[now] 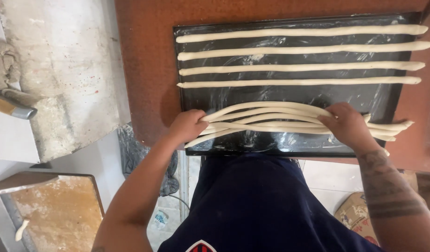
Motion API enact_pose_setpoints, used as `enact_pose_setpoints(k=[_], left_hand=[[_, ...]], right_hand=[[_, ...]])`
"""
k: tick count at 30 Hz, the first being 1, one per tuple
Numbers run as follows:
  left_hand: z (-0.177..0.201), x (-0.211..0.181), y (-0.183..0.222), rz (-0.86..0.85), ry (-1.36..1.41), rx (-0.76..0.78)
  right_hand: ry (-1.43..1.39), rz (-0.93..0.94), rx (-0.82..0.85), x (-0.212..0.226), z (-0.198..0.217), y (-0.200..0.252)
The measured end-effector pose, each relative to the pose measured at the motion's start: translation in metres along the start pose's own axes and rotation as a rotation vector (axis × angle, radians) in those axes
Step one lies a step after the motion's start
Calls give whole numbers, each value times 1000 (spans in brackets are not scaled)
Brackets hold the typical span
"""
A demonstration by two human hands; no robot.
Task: Arranging long dough ropes on a baking sheet and cutting them into smaller pieces using a bench scraper
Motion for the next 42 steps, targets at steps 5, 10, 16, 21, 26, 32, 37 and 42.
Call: enact_pose_setpoints(k=[5,10,16,21,26,32,37,42], left_hand=[[10,-17,22,43,104,21],[31,-30,34,-46,-136,-100],[50,-47,30,63,-180,-107],[37,-18,-19,-42,-268,-148],[29,10,-38,-155,-239,-294],[31,-4,-17,-364,-44,-361],[46,11,-10,-429,-42,-422],[33,61,-44,-457,-379,-697]], right_hand=[[-205,-243,149,37,52,39],[-181,-334,201,55,97,58],[48,-422,270,39,110,28],[360,-196,226,102,81,-4],[453,589,-380,113,-48,-59],[518,669,-477,151,-93,-77],[484,714,-488,161,-83,-80],[413,774,-455,174,-70,-77]])
Point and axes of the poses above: each hand's wrist, its own y-axis away from the middle knuckle, its own z-axis out of the back of the hand, x = y × z, the point moved 7 cm from there along -y, towards the middle knuckle, and after that the axes turned 5 degrees about x, right-handed, at the moved point
